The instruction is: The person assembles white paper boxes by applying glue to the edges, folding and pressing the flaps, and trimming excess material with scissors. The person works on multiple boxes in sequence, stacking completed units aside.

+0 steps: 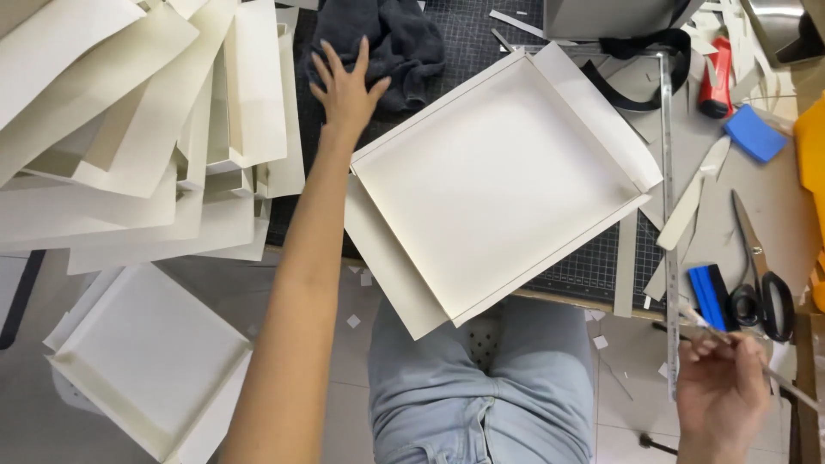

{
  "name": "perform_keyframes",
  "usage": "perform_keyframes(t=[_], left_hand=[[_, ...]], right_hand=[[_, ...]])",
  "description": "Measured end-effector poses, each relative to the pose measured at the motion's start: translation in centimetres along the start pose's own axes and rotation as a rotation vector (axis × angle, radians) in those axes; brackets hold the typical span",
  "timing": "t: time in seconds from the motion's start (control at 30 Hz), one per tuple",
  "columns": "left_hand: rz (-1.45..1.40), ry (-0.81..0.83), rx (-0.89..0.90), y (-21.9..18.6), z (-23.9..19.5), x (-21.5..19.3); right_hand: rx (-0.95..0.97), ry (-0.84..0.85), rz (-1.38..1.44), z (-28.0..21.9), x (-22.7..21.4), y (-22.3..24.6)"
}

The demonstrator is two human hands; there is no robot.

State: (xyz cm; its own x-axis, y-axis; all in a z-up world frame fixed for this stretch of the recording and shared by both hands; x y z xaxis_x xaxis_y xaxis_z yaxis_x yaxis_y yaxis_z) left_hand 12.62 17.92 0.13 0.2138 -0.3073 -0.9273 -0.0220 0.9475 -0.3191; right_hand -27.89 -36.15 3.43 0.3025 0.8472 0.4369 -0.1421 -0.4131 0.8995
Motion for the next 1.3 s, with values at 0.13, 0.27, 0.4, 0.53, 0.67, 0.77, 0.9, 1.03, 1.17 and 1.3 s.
perform_keyframes(t=[0.13, 0.27, 0.4, 0.53, 0.67, 0.77, 0.9, 1.03, 1.17, 1.3], left_hand=[[0.162, 0.142, 0.084, 1.6, 1.5, 4.1], [0.481, -0.177, 0.265, -1.4, 0.6, 3.0], [0.618, -0.214, 0.322, -3.1, -1.1, 2.4], [0.410, -0.156, 0.363, -4.7, -4.3, -0.8], [0.139, -0.083, 0.406, -5.2, -10.1, -4.2], [-0.034, -0.050, 0.427, -6.9, -16.0, -8.0], [-0.430, 0.552, 0.561, -11.5, -32.3, -4.3], [-0.204, 0.314, 0.314, -11.2, -38.5, 0.5], [-0.177, 0.031, 0.249, -11.4, -39.6, 2.1], [-0.223, 0.010, 0.262, -11.4, -39.8, 2.6]], right_hand=[[0.096, -0.038, 0.082, -1.9, -0.2, -2.5], [0.112, 0.142, 0.091, -2.4, 3.6, -4.6], [0.213, 0.155, 0.110, -3.0, 8.0, -6.1], [0.273, 0.318, 0.152, -3.5, 13.1, -7.2], [0.291, 0.356, -0.023, -4.4, 15.1, -7.8], [0.273, 0.342, -0.259, -4.6, 15.5, -7.6], [0.147, 0.513, -0.534, -3.8, 17.8, -7.9], [-0.177, 0.720, -1.066, -3.0, 22.3, -7.0], [-0.408, 0.822, -1.208, -2.7, 22.7, -7.5], [-0.411, 0.724, -1.239, 0.0, 19.2, -6.0]])
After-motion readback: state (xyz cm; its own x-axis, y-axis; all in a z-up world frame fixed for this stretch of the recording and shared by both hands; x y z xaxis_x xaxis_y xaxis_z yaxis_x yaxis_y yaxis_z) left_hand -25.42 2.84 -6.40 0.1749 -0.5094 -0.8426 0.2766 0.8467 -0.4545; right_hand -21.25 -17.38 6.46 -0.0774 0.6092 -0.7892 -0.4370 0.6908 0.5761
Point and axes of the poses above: each hand's wrist, its own z-axis towards the middle knuckle, its own x-axis out of the palm, y = z × x, the point moved 9 cm from there along z, towards the middle knuckle, and after that the axes turned 13 degrees about y, right-handed, at the moved point
